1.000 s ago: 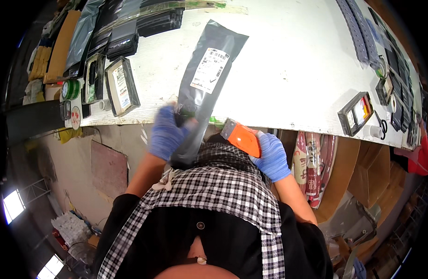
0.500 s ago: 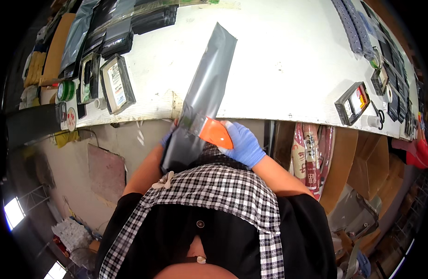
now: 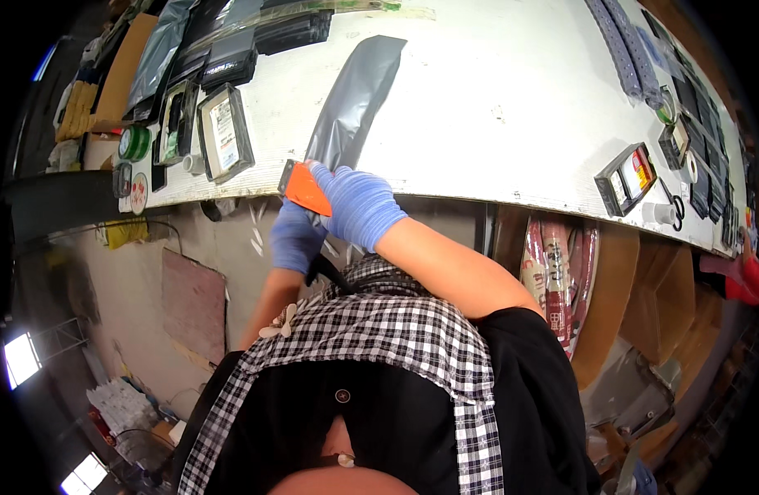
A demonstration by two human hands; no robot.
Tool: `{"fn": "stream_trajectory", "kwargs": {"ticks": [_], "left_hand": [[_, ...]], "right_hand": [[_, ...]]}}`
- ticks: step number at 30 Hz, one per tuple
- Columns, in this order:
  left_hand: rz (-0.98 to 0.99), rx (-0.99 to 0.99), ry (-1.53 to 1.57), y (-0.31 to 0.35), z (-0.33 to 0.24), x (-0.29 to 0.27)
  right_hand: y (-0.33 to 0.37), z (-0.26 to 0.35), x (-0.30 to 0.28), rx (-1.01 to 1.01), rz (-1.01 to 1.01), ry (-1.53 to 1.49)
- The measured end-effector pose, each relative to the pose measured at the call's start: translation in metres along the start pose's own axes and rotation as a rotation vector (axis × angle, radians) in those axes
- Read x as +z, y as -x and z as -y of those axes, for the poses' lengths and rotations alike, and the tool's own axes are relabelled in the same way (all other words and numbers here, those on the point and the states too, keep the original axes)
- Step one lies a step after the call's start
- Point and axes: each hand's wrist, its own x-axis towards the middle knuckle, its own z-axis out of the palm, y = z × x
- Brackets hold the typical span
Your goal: The person places bubble-wrapped items into gray poly mailers, folds the tops, applies shipping labels, and seals the packages with a handheld tape gun. The person repeats this process for several items on a cluttered workbench.
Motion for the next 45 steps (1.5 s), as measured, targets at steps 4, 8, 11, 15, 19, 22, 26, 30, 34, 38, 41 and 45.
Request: {"fn": "stream_trajectory", "kwargs": {"ticks": [4, 8, 11, 15, 19, 22, 26, 30, 34, 38, 41, 45], "left_hand": [[0.133, -0.079, 0.061, -0.016, 0.018, -0.013], [0.289, -0.093, 0.331, -0.032, 0.036, -0.013], [0.498, -0.217, 0.835, -0.035, 0.028, -0.031], [0.809, -0.105, 0.953, -0.045, 0.037, -0.032], [1.014, -0.26, 1.311, -0.033, 0.043, -0.026], [0.765, -0.47, 1.869, -0.017, 0.064, 0.013], [0.836, -0.535, 1.806, -0.032, 0.045, -0.008], [0.999, -0.41, 1.937, -0.025, 0.031, -0.013], [1.006, -0.428, 2.005, -0.026, 0.008, -0.018], [1.215, -0.211, 2.389, -0.027, 0.002, -0.009], [1.312, -0.169, 2.581, -0.028, -0.016, -0.011], [1.463, -0.205, 2.665, -0.043, -0.03, -0.037]], "right_hand": [[0.067, -0.022, -0.015, -0.135, -0.162, -0.051], [0.156, -0.081, -0.02, -0.006, -0.054, -0.04], [0.158, -0.081, 0.0, 0.125, 0.092, 0.062], [0.079, -0.081, 0.022, 0.09, 0.129, 0.038], [0.037, -0.071, -0.01, 0.154, 0.383, -0.051], [0.031, -0.079, -0.018, 0.211, 0.581, -0.093], [0.069, -0.133, 0.012, 0.215, 0.328, -0.431], [0.09, -0.185, -0.017, 0.242, -0.127, -1.351], [0.061, -0.221, -0.048, 0.309, -0.407, -1.071], [0.018, -0.179, -0.054, 0.015, -0.998, 0.088], [-0.006, -0.088, -0.023, -0.5, -0.786, -0.186], [-0.019, -0.073, 0.046, -0.467, -0.329, -0.342]]}}
